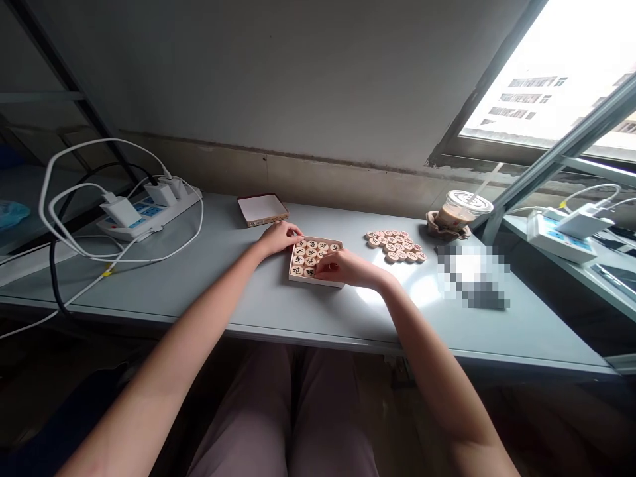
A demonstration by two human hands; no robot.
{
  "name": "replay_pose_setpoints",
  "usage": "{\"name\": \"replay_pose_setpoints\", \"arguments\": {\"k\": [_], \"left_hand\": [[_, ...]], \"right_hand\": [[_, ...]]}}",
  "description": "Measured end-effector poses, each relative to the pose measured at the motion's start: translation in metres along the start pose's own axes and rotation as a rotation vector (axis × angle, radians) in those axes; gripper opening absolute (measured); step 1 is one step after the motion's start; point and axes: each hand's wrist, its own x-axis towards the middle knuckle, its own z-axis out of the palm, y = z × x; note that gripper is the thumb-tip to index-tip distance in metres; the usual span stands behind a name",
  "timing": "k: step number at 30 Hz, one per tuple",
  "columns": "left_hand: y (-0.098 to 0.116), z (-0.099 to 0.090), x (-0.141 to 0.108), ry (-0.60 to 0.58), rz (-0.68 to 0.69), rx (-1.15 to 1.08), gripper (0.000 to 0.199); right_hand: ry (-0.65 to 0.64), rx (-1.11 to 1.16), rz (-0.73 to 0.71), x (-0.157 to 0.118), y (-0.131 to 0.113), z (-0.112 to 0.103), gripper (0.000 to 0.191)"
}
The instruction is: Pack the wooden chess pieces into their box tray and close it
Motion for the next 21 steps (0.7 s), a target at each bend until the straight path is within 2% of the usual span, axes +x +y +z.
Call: {"name": "replay_pose_setpoints", "arguments": {"k": [7,8,10,12,13,14,17,21], "left_hand": [[-0.005,0.001,0.002,-0.003,0.021,-0.013,0.031],[-0.006,0.001,0.002,-0.008,0.023,-0.016,0.032],[-0.007,0.001,0.003,-0.017,0.018,-0.021,0.033],[-0.009,0.001,0.003,-0.02,0.009,-0.023,0.034],[-0.01,0.001,0.004,-0.018,0.01,-0.023,0.035],[-0.01,0.001,0.004,-0.022,0.012,-0.024,0.035],[-0.012,0.001,0.005,-0.077,0.005,-0.051,0.038],[-0.013,0.0,0.005,-0.1,-0.016,-0.108,0.041]], "right_hand": [[0.046,0.023,0.055,0.0,0.002,-0.005,0.015],[0.084,-0.015,0.084,-0.001,0.006,-0.007,0.017],[0.241,-0.183,0.182,-0.004,0.019,-0.011,0.021],[0.424,-0.422,0.339,-0.009,0.036,-0.013,0.023],[0.474,-0.532,0.431,-0.012,0.046,-0.013,0.025],[0.484,-0.617,0.52,-0.016,0.056,-0.013,0.028],[0.374,-0.721,0.686,-0.025,0.076,-0.013,0.033],[0.342,-0.726,0.702,-0.029,0.081,-0.016,0.026]]}}
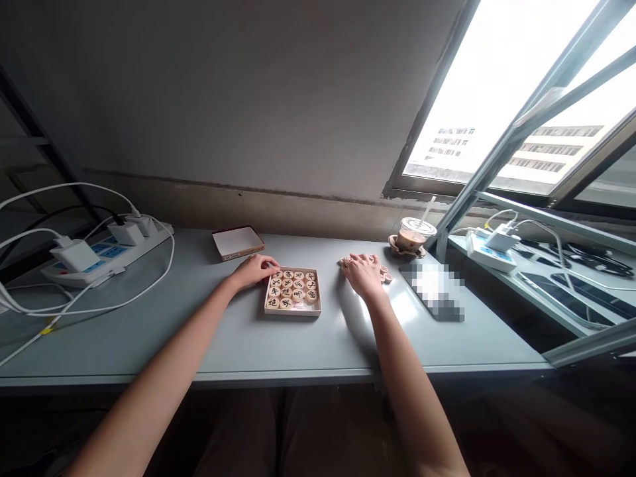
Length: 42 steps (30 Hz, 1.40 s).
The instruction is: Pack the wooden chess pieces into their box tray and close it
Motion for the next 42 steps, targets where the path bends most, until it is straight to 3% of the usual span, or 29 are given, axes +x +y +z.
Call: {"name": "replay_pose_setpoints", "arguments": {"k": [5,9,14,18,24,31,38,40,42], "left_hand": [[-0.002,0.001,0.0,0.037,0.034,0.053,0.041],[-0.002,0.001,0.0,0.047,0.037,0.078,0.04],[0.001,0.001,-0.001,0.051,0.037,0.075,0.038],[0.002,0.001,-0.002,0.041,0.036,0.058,0.036],[0.001,0.001,-0.002,0.043,0.049,0.066,0.034],[0.003,0.001,-0.003,0.054,0.04,0.097,0.036],[0.004,0.001,-0.003,0.06,0.019,0.123,0.036],[0.003,0.001,-0.002,0.059,0.04,0.115,0.035],[0.003,0.001,-0.002,0.055,0.057,0.103,0.035]], "right_hand": [[0.065,0.026,0.009,0.0,0.0,-0.008,0.022],[0.084,0.263,-0.073,-0.005,0.001,-0.024,0.026],[-0.064,0.735,-0.386,-0.014,-0.015,-0.051,0.034],[-0.223,0.802,-0.573,-0.021,-0.038,-0.056,0.029],[-0.379,0.753,-0.608,-0.024,-0.054,-0.052,0.019],[-0.352,0.737,-0.631,-0.018,-0.049,-0.045,0.012],[-0.438,0.758,-0.644,-0.018,-0.052,-0.041,0.013],[-0.417,0.785,-0.646,-0.015,-0.049,-0.043,0.016],[-0.27,0.806,-0.575,-0.01,-0.044,-0.041,0.021]]}}
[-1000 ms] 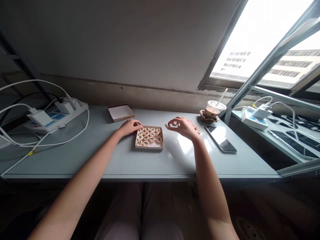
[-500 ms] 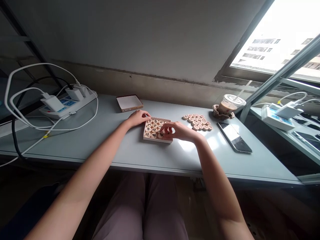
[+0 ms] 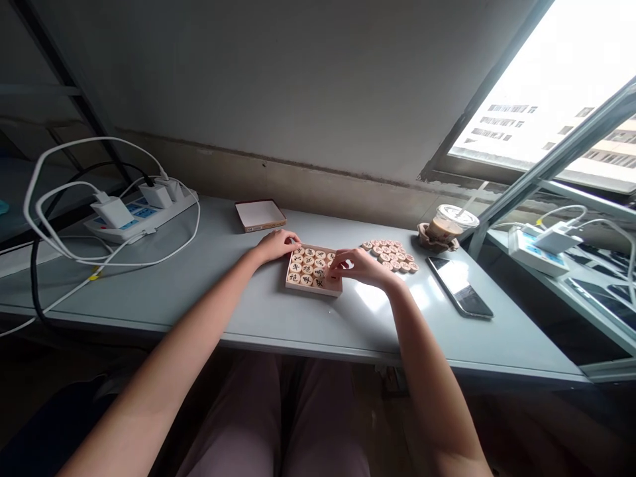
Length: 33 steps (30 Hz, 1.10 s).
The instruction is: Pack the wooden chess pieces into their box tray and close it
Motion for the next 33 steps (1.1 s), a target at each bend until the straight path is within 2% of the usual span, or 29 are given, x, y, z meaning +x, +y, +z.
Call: {"name": "replay_pose_setpoints", "arguments": {"k": [3,4,5,6,8,11,14,17,21,24,28,30,33], "left_hand": [[0.002,0.0,0.0,0.004,-0.02,0.008,0.035],[0.002,0.0,0.0,0.013,-0.038,0.017,0.036],[0.003,0.0,-0.001,0.015,-0.048,0.022,0.036],[0.004,0.0,-0.001,0.015,-0.054,0.026,0.037],[0.005,0.0,-0.002,0.018,-0.052,0.027,0.038],[0.006,-0.001,-0.003,0.027,-0.048,0.023,0.039],[0.003,0.0,-0.003,0.026,-0.058,0.016,0.039],[-0.001,0.002,-0.001,0.027,-0.054,0.021,0.038],[-0.005,0.005,0.0,0.02,-0.027,0.023,0.036],[-0.006,0.006,0.001,0.007,-0.008,-0.001,0.035],[-0.005,0.005,0.001,0.008,-0.02,-0.02,0.036],[-0.004,0.004,0.001,0.008,-0.025,-0.021,0.037],[-0.001,0.002,0.0,0.006,-0.034,-0.013,0.039]], "right_hand": [[0.431,-0.18,0.129,0.001,0.02,-0.005,0.027],[0.525,-0.282,0.205,0.0,0.029,-0.005,0.027],[0.565,-0.388,0.289,-0.001,0.039,-0.005,0.027],[0.566,-0.487,0.375,-0.002,0.049,-0.003,0.03],[0.476,-0.621,0.514,-0.006,0.066,0.002,0.041],[0.33,-0.667,0.6,-0.01,0.081,0.01,0.051],[0.315,-0.659,0.538,-0.011,0.08,0.012,0.04],[0.395,-0.587,0.443,-0.011,0.068,0.006,0.03],[0.459,-0.199,0.276,-0.012,0.038,-0.009,0.031],[0.347,0.094,0.107,-0.015,0.018,-0.018,0.031],[-0.048,0.224,-0.063,-0.019,0.006,-0.02,0.029],[-0.2,0.236,-0.101,-0.018,0.007,-0.017,0.029],[-0.248,0.223,-0.108,-0.016,0.011,-0.013,0.032]]}}
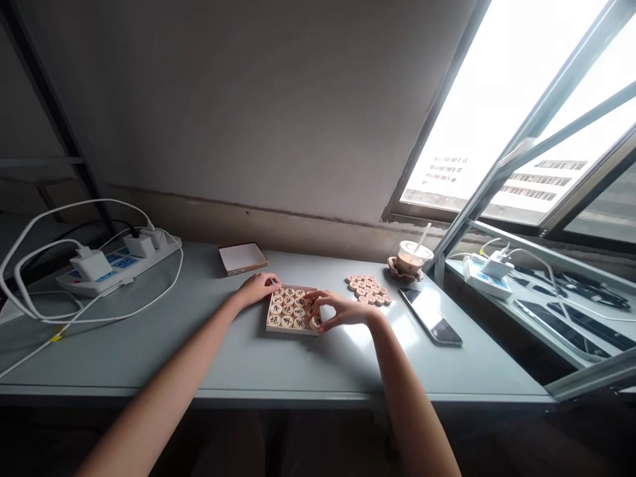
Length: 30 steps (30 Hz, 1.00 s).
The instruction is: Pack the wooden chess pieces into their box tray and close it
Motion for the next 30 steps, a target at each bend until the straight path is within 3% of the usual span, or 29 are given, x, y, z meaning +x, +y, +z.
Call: {"name": "replay_pose_setpoints", "arguments": {"k": [9,22,30], "left_hand": [[0.002,-0.004,-0.002,-0.057,-0.037,-0.042,0.042],[-0.001,-0.004,0.001,-0.066,-0.028,-0.064,0.038],[0.004,-0.005,-0.001,-0.066,-0.013,-0.055,0.038]], "right_hand": [[0.011,0.004,-0.004,0.002,-0.001,-0.003,0.032],[0.217,-0.262,0.001,0.016,0.007,0.012,0.007],[0.241,-0.222,0.002,0.01,0.003,0.006,0.014]]}}
